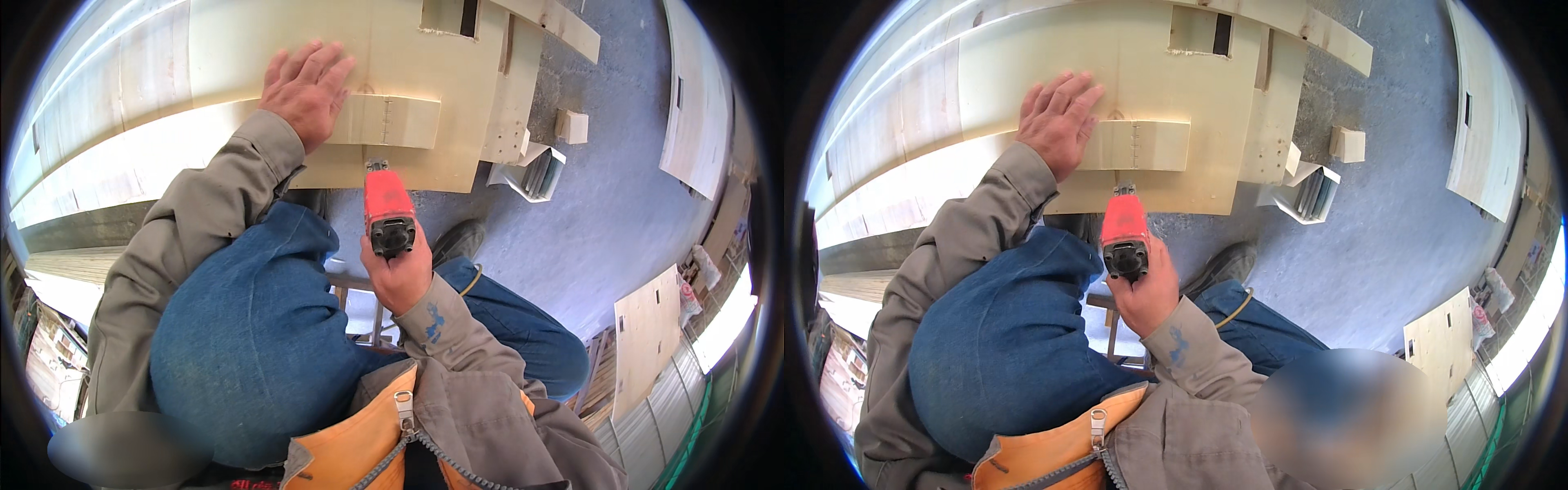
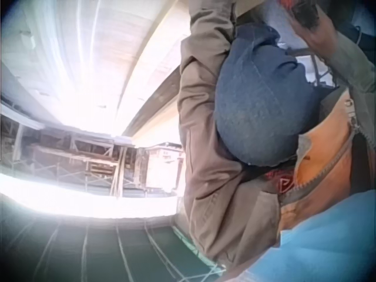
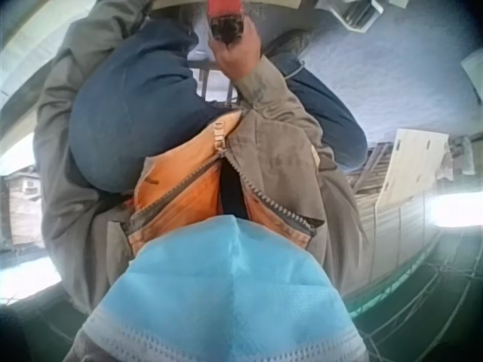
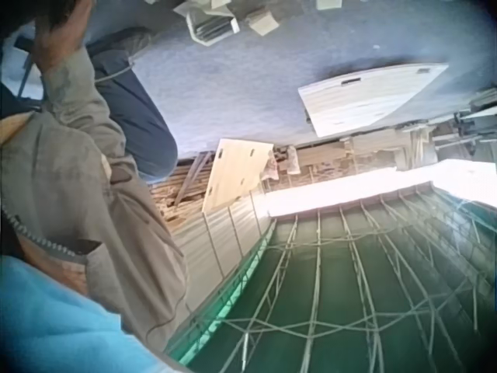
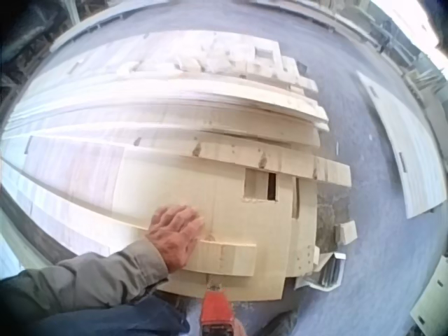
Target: The person positions small wooden blocks onto a larger wooden frame and secures them using a red pneumatic nail gun. The person repeats this process for multiple blocks along the frame.
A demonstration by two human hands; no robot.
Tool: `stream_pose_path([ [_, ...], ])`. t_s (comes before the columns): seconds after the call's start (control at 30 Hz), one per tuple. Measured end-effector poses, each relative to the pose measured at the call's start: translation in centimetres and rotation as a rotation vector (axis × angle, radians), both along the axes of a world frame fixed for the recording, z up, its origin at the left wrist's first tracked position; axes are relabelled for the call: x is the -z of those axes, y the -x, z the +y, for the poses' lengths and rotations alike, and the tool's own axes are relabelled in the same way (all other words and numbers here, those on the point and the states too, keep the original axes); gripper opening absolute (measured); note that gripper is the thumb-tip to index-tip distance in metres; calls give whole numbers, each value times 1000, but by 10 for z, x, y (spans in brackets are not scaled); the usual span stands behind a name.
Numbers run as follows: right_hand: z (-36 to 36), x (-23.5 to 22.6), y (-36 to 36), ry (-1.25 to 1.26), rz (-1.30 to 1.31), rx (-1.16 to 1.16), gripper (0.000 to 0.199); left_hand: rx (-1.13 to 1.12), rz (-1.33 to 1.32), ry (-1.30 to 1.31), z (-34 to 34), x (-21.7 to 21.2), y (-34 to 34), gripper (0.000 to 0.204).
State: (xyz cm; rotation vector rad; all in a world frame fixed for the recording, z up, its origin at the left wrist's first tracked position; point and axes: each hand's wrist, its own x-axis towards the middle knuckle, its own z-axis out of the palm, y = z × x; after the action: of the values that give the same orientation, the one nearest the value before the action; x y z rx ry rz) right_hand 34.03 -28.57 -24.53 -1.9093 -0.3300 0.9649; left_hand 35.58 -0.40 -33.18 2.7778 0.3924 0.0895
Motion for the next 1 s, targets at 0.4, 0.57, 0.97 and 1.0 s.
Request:
stream_pose_path([
  [0.4,-17,-21,-5,34,93,192,39,-7,14,32,-3,-6,-3,44],
  [0.57,-60,-63,-60,-69,61,367,32,-7,-8,60,0,-3,-1,46],
  [0.97,-257,-248,-208,202,-580,450,27,-169,-70,193,19,-47,132,50],
  [1.0,-270,-251,-205,286,-600,428,27,-177,-71,205,17,-49,153,50],
])
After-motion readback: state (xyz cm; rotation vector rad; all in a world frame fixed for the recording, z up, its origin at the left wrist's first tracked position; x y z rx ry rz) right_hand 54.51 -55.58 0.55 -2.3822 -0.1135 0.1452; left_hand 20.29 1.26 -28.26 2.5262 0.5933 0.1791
